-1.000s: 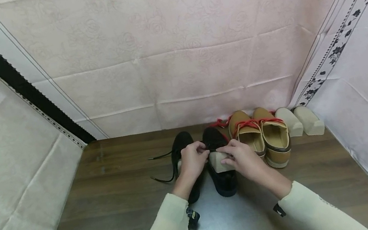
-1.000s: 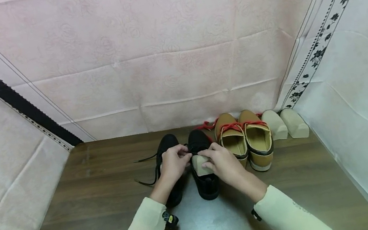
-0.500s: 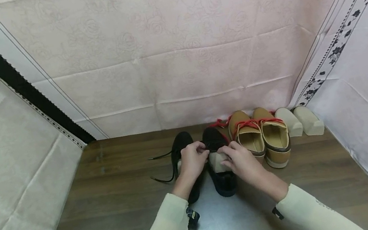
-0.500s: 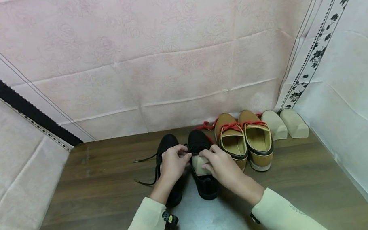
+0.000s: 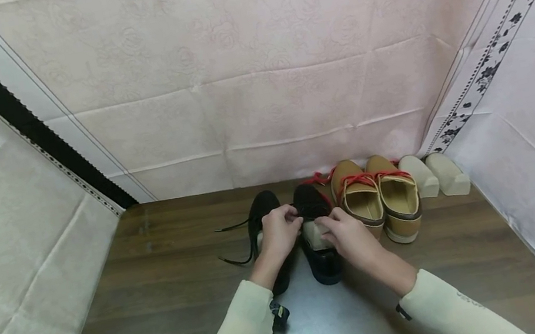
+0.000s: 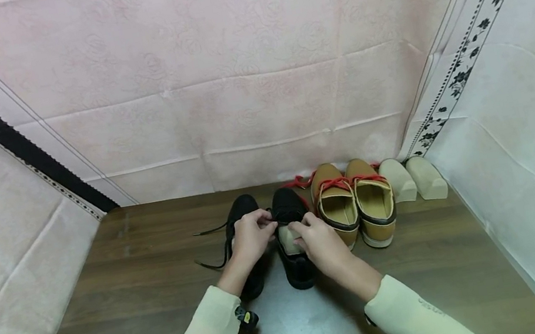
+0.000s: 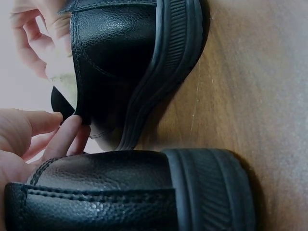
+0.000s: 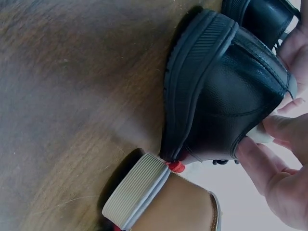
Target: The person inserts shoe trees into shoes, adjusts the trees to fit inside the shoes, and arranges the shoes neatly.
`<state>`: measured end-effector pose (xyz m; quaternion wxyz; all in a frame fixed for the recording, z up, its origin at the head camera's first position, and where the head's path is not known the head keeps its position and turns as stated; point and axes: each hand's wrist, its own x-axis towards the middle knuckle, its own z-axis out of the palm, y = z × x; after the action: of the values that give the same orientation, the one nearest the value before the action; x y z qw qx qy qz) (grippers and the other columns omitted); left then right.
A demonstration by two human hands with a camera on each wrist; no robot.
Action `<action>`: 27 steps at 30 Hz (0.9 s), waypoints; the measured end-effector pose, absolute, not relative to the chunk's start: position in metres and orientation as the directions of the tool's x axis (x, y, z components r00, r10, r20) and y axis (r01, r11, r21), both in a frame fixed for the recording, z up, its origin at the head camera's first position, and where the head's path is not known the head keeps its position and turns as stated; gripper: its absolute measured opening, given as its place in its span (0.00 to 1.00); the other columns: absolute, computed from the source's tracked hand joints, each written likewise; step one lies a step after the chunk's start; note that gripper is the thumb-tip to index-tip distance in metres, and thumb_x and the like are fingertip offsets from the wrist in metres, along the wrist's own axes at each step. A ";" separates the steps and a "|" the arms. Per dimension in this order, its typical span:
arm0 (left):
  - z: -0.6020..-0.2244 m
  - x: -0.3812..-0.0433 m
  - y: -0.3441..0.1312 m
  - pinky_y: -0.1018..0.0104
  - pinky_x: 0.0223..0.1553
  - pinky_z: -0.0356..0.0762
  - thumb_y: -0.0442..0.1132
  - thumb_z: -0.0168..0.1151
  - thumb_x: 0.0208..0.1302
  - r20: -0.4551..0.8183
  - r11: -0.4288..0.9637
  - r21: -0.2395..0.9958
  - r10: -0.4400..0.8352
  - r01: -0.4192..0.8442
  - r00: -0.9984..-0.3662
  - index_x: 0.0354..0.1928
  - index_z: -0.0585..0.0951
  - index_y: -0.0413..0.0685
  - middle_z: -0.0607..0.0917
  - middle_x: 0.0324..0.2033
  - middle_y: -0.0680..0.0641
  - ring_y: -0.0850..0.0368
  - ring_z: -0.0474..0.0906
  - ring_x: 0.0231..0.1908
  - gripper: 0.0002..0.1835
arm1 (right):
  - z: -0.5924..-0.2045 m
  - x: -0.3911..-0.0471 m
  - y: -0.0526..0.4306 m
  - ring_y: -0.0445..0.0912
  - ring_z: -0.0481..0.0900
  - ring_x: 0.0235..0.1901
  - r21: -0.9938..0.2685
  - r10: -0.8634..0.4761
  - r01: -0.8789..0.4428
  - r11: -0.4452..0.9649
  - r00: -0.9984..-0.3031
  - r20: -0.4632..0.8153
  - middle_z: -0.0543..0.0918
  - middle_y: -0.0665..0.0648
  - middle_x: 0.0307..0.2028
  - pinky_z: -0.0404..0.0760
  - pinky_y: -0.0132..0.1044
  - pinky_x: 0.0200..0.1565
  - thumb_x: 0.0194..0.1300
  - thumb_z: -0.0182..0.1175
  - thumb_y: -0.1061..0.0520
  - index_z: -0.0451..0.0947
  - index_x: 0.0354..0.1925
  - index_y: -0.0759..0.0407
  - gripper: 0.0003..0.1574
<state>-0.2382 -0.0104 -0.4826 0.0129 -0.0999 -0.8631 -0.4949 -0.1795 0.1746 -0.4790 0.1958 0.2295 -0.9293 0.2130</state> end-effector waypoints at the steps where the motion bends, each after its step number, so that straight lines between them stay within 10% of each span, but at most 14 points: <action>1: -0.482 -0.238 -0.010 0.69 0.31 0.85 0.32 0.69 0.67 0.120 0.490 0.852 0.160 0.185 -0.980 0.43 0.87 0.41 0.89 0.33 0.46 0.60 0.85 0.28 0.05 | -0.479 -0.179 0.174 0.45 0.83 0.30 -0.292 -0.347 -0.513 0.807 -0.813 0.468 0.78 0.55 0.35 0.85 0.38 0.33 0.60 0.75 0.62 0.86 0.50 0.58 0.19; 27: -0.481 -0.238 -0.010 0.69 0.30 0.85 0.33 0.69 0.67 0.098 0.476 0.864 0.158 0.162 -0.983 0.42 0.87 0.42 0.89 0.33 0.47 0.62 0.85 0.28 0.04 | -0.486 -0.184 0.172 0.46 0.81 0.32 -0.098 -0.412 -0.533 0.841 -0.746 0.523 0.80 0.57 0.35 0.86 0.39 0.33 0.56 0.79 0.59 0.87 0.49 0.60 0.22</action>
<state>-0.2381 -0.0095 -0.4811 0.0023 -0.0930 -0.8590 -0.5034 -0.1836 0.1717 -0.4863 0.2489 0.2550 -0.9265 0.1213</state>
